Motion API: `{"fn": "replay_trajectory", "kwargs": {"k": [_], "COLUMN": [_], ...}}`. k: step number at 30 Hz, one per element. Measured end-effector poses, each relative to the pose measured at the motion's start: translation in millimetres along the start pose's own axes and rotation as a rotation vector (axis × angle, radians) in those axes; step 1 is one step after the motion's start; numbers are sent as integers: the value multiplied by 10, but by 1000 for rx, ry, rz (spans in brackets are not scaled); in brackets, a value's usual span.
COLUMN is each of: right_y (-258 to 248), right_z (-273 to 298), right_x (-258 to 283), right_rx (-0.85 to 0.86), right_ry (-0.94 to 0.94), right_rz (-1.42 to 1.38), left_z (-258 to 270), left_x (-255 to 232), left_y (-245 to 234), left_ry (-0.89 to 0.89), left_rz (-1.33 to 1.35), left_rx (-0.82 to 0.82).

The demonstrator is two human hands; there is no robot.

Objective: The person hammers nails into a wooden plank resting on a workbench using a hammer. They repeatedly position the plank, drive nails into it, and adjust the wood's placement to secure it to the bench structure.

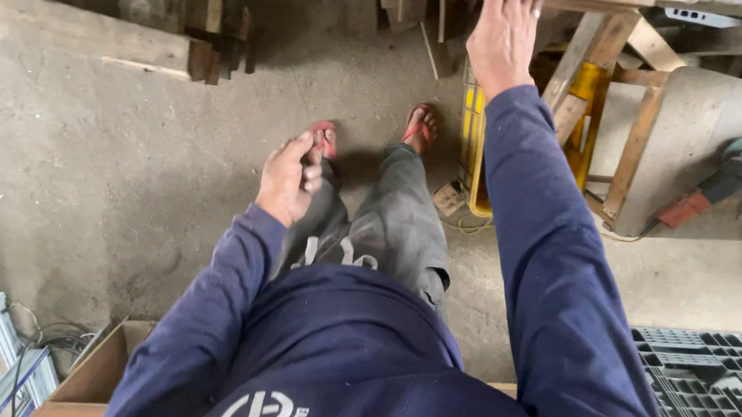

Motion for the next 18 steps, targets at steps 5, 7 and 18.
{"fn": "replay_trajectory", "kwargs": {"k": [5,7,18], "right_y": [314,403,-528], "right_z": [-370,-440,-5], "right_x": [-394,-500,614], "right_rx": [337,497,199], "right_ry": [-36,34,-74], "right_rz": [-53,-128,-301], "left_z": [-173,-246,-302], "left_x": [374,488,234], "left_y": [161,226,-12], "left_ry": [-66,-77,-11], "left_rz": [103,136,216], "left_rx": [-62,-63,-85]}}
Point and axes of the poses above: each hand's wrist, its own z-axis away from the middle knuckle, its own y-axis out of the palm, x = y × z, the point moved 2 cm from there along -z, towards the middle knuckle, and after that the axes turned 10 degrees about -y, right-handed, at the moved point
